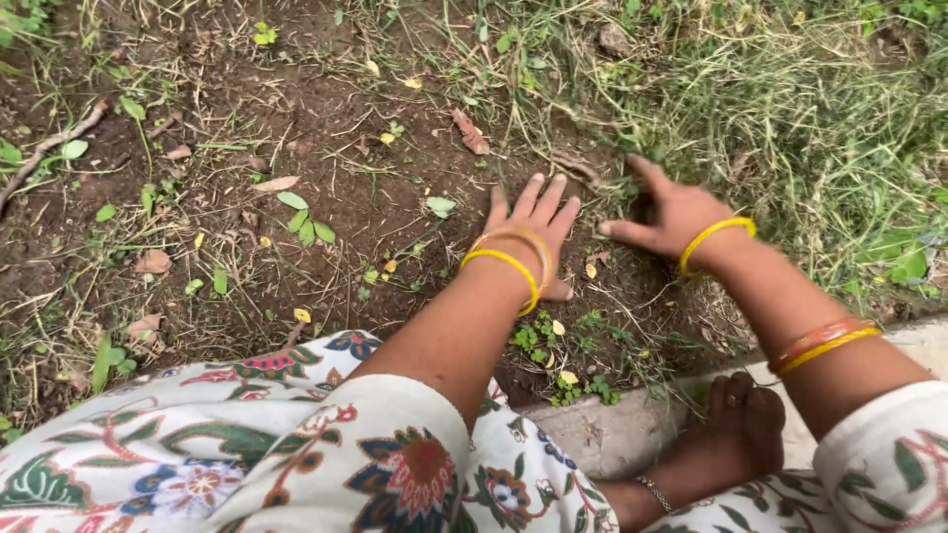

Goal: Manually pulling or picking grass from the soil.

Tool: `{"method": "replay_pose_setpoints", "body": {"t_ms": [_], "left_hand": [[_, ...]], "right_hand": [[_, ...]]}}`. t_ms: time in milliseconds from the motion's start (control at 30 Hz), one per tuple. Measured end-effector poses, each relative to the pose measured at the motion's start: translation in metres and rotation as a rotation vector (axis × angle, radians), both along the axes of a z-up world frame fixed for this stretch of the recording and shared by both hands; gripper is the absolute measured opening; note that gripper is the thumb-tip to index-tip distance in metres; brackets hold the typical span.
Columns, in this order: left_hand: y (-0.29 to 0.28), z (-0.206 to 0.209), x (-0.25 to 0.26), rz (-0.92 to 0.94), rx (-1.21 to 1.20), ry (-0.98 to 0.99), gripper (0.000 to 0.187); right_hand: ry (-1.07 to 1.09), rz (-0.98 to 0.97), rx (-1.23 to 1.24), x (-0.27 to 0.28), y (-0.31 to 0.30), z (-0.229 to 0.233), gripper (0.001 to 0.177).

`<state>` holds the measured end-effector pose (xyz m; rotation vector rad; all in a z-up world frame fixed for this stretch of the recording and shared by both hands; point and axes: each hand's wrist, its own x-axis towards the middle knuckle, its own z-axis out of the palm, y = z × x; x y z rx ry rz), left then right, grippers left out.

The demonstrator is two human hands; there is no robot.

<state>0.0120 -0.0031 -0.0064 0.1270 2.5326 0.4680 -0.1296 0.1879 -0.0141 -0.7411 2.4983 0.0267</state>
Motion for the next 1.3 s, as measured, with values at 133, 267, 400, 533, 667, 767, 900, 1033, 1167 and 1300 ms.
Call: {"method": "replay_pose_setpoints", "body": {"t_ms": [133,267,400,533,667,767,900,1033,1167,1300], "left_hand": [[0.001,-0.025,0.013,0.047,0.062,0.176,0.121],[0.007,-0.032,0.018,0.094,0.022,0.300,0.114],[0.012,-0.035,0.018,0.098,-0.024,0.380,0.109],[0.011,-0.033,0.010,0.046,-0.026,0.399,0.107],[0.012,-0.037,0.001,0.044,-0.045,0.447,0.100],[0.015,-0.040,-0.002,0.039,-0.040,0.446,0.099],[0.017,-0.043,-0.008,0.087,-0.025,0.438,0.098],[0.033,-0.053,-0.018,0.135,-0.100,0.438,0.092],[0.053,-0.055,-0.024,0.277,-0.156,0.447,0.090],[0.061,-0.049,-0.022,0.311,-0.163,0.460,0.089]], "right_hand": [[0.125,0.099,-0.013,0.007,0.005,-0.016,0.102],[0.014,-0.095,0.001,0.008,-0.003,-0.009,0.095],[0.000,-0.076,0.003,0.001,0.001,-0.015,0.094],[-0.007,-0.084,0.003,0.002,0.001,-0.016,0.094],[-0.012,-0.102,-0.034,-0.001,0.003,-0.022,0.093],[-0.010,-0.117,-0.065,-0.001,0.006,-0.023,0.092],[-0.011,-0.105,-0.101,-0.006,0.009,-0.031,0.095],[-0.032,-0.129,-0.115,-0.009,0.003,-0.029,0.095],[-0.041,-0.137,-0.115,-0.015,0.006,-0.041,0.095],[-0.040,-0.148,-0.108,-0.010,0.016,-0.051,0.090]]}}
